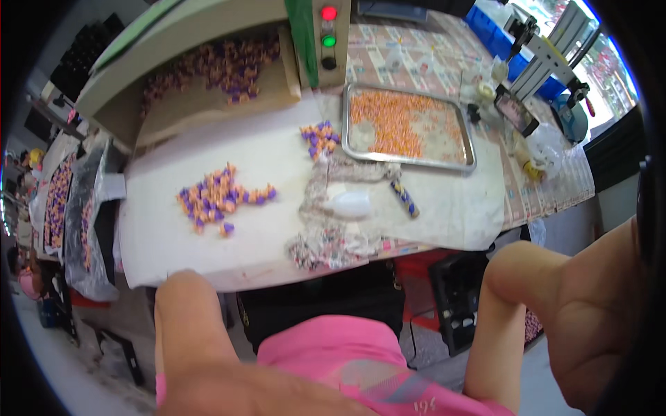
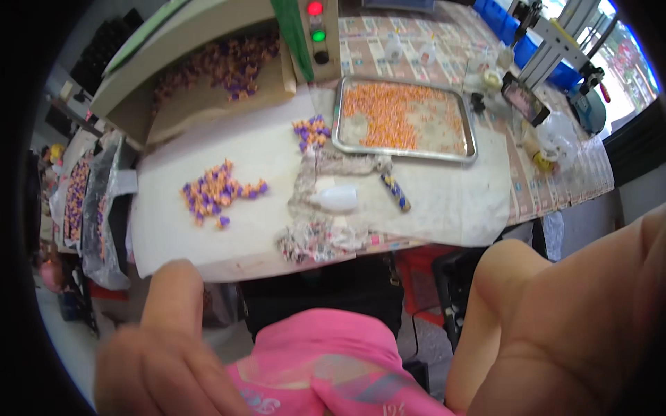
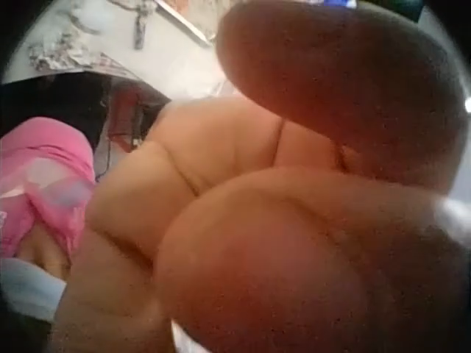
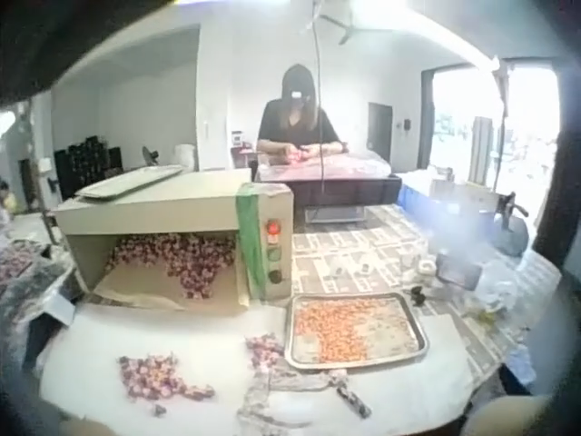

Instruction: Manually assembling small purple and orange toy components using a liquid applicator at a factory workbench.

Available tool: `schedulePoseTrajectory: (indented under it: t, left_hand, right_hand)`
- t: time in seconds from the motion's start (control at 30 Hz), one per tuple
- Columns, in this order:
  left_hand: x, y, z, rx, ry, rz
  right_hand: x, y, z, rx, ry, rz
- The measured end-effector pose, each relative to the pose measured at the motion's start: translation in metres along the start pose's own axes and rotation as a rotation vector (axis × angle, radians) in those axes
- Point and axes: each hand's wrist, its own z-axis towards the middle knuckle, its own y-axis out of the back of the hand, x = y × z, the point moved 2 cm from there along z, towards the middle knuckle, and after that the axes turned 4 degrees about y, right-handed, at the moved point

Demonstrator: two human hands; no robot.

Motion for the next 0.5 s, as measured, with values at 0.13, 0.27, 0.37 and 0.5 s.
schedulePoseTrajectory:
  t: [0.13, 0.27, 0.37, 0.5]
  left_hand:
    - [-0.021, -0.045, 0.031, -0.363, 0.224, -0.571]
    - [-0.052, -0.091, 0.101, -0.728, 0.495, -1.132]
    - [-0.071, -0.127, 0.073, -0.792, 0.645, -1.282]
    - [-0.053, -0.149, -0.143, -0.950, 0.942, -1.561]
  right_hand:
    - [-0.023, -0.015, 0.039, 0.035, 0.128, -0.007]
    - [-0.031, -0.015, 0.074, 0.058, 0.233, -0.003]
    - [-0.033, -0.016, 0.098, 0.080, 0.279, -0.013]
    - [-0.031, -0.015, 0.112, 0.103, 0.337, 0.007]
